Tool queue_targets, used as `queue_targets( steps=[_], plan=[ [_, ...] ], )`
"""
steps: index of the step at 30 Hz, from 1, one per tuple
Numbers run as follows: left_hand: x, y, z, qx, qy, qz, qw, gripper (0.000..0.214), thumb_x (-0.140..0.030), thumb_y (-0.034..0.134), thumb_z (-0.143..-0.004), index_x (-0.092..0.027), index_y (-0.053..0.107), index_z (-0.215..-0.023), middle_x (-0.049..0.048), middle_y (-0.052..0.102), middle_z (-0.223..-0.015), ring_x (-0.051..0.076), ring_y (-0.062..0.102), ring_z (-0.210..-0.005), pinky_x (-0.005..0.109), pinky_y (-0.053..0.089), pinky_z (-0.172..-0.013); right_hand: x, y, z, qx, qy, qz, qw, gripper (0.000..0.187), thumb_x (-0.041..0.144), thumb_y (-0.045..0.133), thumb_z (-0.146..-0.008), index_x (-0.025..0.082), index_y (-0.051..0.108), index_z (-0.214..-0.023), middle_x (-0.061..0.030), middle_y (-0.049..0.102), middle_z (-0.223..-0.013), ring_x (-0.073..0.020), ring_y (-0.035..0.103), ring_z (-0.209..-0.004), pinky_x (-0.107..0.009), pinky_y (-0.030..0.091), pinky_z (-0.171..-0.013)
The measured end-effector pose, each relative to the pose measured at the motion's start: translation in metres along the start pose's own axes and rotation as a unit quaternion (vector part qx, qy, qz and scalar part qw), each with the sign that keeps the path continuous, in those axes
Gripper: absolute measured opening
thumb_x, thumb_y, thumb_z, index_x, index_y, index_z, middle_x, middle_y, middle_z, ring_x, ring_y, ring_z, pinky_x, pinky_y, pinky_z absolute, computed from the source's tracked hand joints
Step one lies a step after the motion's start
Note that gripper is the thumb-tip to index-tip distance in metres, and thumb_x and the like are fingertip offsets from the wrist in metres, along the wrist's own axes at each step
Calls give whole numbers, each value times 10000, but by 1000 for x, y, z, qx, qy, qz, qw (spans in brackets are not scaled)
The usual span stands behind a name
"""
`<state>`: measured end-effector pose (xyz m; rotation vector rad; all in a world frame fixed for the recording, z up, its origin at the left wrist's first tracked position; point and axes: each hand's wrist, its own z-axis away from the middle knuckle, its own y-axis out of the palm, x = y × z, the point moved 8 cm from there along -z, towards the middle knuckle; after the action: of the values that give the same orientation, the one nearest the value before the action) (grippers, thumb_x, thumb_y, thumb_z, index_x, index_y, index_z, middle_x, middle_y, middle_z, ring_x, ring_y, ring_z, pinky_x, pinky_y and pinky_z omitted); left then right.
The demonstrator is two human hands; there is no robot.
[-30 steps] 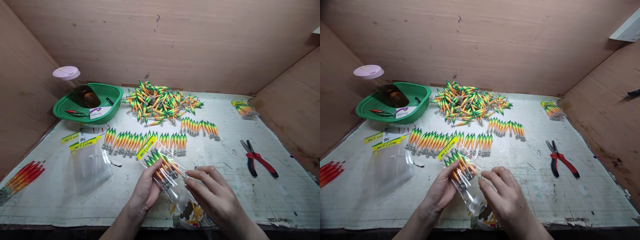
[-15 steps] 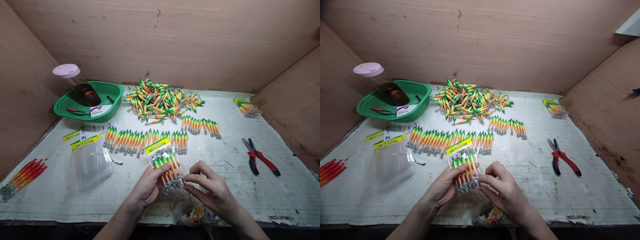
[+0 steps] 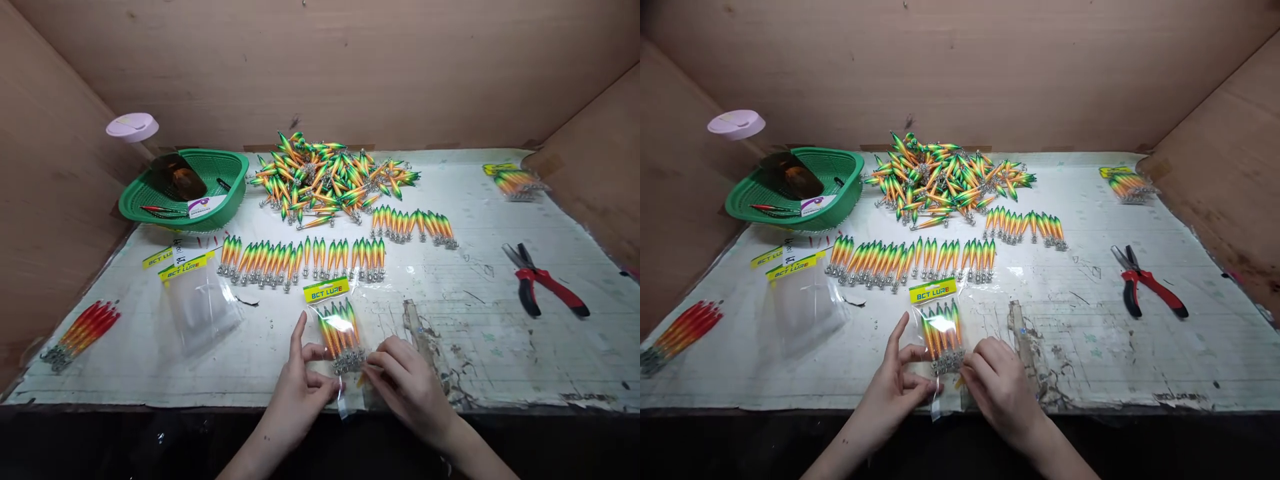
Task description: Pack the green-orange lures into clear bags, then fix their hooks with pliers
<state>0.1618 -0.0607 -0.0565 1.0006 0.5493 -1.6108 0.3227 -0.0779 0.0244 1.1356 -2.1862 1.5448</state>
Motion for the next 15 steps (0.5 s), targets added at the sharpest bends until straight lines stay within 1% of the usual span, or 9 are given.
queue_targets(
  steps=[2, 5, 7, 10, 15],
  plan=[
    [2, 4, 4, 1, 19, 2, 1000, 1069, -250, 697, -783, -453, -70, -1499, 39, 536, -1161, 105, 681, -654, 341, 553, -718, 9, 7, 2, 43, -3, -30, 999, 106, 126, 533, -929, 199, 602, -894, -29, 575, -748, -152, 540, -685, -277, 447, -591],
    [2, 8, 6, 7, 37, 5, 999, 1027, -228, 652, -806, -457, -78, -1492, 35, 504, -1178, 53, 616, -610, 280, 528, -665, 25, 24, 7, 104, -29, -57, 993, 78, 161, 547, -933, 199, 614, -947, -35, 612, -783, -164, 548, -719, -276, 451, -604],
    [0, 9, 8, 6, 45, -2, 999, 1012, -204, 638, -809, -452, -65, -1493, 33, 496, -1179, 31, 575, -591, 246, 500, -634, 30, 33, 9, 107, -32, -50, 992, 54, 160, 563, -921, 189, 610, -924, -34, 608, -775, -170, 537, -717, -277, 446, -601],
    [-3, 8, 9, -3, 48, -2, 999, 1007, -179, 635, -799, -444, -38, -1499, 30, 499, -1169, 28, 561, -588, 227, 481, -606, 31, 43, 10, 105, -33, -38, 993, 55, 143, 577, -901, 180, 590, -863, -39, 599, -778, -178, 526, -720, -280, 434, -602],
    [-5, 9, 6, -4, 43, -4, 999, 1024, -162, 645, -764, -427, -4, -1510, 30, 499, -1148, 33, 571, -555, 237, 499, -577, 33, 45, 9, 101, -66, -21, 992, 143, 140, 512, -925, 175, 560, -795, -55, 585, -750, -188, 486, -680, -304, 384, -576]
  ],
)
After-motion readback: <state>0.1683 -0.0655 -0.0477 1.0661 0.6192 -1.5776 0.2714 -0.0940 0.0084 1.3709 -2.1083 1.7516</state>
